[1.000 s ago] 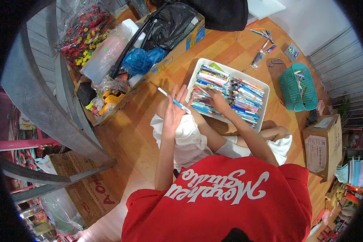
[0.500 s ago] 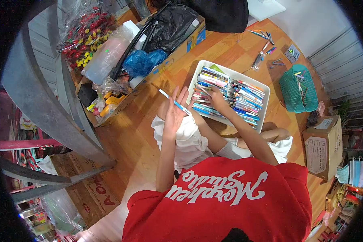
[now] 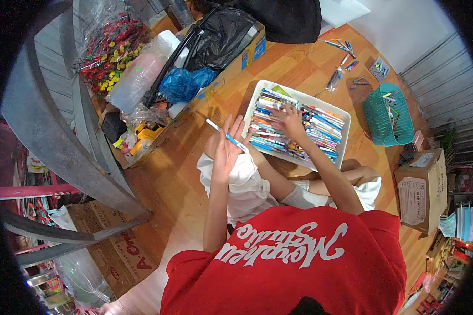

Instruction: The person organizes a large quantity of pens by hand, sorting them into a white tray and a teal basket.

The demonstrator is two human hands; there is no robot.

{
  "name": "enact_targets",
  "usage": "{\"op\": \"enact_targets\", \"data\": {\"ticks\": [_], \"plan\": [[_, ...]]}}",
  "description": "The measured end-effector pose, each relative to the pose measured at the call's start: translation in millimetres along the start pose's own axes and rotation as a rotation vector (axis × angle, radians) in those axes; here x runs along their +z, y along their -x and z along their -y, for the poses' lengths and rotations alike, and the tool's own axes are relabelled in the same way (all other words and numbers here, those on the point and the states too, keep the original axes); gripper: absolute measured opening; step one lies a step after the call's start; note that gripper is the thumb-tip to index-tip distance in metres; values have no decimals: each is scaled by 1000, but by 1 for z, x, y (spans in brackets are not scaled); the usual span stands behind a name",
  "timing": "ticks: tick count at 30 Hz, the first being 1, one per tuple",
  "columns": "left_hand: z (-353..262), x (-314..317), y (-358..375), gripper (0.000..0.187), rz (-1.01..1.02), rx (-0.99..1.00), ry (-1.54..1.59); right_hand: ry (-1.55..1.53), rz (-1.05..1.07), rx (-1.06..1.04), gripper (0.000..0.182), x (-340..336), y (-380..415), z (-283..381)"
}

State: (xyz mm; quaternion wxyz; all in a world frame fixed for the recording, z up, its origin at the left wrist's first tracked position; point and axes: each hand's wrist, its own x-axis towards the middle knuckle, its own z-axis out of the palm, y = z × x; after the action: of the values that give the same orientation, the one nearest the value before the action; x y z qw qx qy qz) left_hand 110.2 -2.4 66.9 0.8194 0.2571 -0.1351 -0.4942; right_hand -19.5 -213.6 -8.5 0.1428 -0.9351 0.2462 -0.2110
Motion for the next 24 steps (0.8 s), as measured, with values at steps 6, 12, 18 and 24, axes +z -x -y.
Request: {"op": "enact_targets", "data": {"ticks": [6, 12, 18, 24], "plan": [[6, 15, -2, 60, 25, -9, -230, -561, 33, 351, 26, -67, 16, 7], [40, 33, -11, 58, -109, -31, -495, -881, 278, 152, 35, -84, 65, 55], [53, 45, -20, 57, -52, -153, -545, -1131, 417, 279, 29, -72, 52, 67], [15, -26, -76, 42, -341, 653, -1341, -363, 162, 159, 14, -40, 47, 10]]}}
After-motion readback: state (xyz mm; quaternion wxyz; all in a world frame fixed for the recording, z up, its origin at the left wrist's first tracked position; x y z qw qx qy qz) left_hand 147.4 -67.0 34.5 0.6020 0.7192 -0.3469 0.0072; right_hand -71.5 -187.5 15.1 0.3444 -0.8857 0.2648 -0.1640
